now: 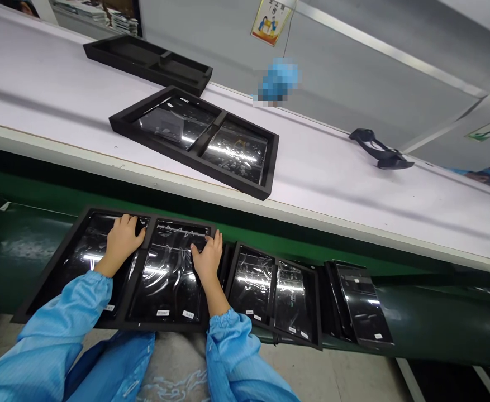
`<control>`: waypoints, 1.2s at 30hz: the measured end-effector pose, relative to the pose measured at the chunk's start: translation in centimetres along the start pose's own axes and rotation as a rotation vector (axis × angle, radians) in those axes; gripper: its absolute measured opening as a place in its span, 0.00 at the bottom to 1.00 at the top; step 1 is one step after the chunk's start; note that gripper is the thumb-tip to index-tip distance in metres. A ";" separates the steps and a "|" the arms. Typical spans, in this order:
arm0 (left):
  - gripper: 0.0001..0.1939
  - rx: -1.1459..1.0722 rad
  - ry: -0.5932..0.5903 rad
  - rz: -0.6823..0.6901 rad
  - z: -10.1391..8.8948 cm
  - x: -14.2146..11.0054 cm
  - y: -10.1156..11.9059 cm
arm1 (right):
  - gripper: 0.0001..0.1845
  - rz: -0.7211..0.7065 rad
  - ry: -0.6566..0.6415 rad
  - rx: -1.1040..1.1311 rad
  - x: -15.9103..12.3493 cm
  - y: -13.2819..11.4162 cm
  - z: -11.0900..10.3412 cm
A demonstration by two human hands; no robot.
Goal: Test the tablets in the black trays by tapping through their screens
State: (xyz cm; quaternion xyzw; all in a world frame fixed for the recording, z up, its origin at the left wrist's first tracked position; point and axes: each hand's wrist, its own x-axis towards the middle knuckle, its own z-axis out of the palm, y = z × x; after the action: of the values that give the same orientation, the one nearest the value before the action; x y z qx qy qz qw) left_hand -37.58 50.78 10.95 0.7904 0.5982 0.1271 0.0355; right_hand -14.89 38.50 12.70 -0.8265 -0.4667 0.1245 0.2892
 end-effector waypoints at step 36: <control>0.23 0.085 0.036 0.059 -0.2 0.1 0.1 | 0.27 0.048 -0.068 -0.112 0.1 -0.8 -0.5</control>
State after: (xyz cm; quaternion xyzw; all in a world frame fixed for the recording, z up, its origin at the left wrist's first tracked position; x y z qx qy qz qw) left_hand -37.56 50.79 11.18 0.8062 0.5799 0.1166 -0.0125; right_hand -15.16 38.75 13.59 -0.8476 -0.4626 0.1329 0.2236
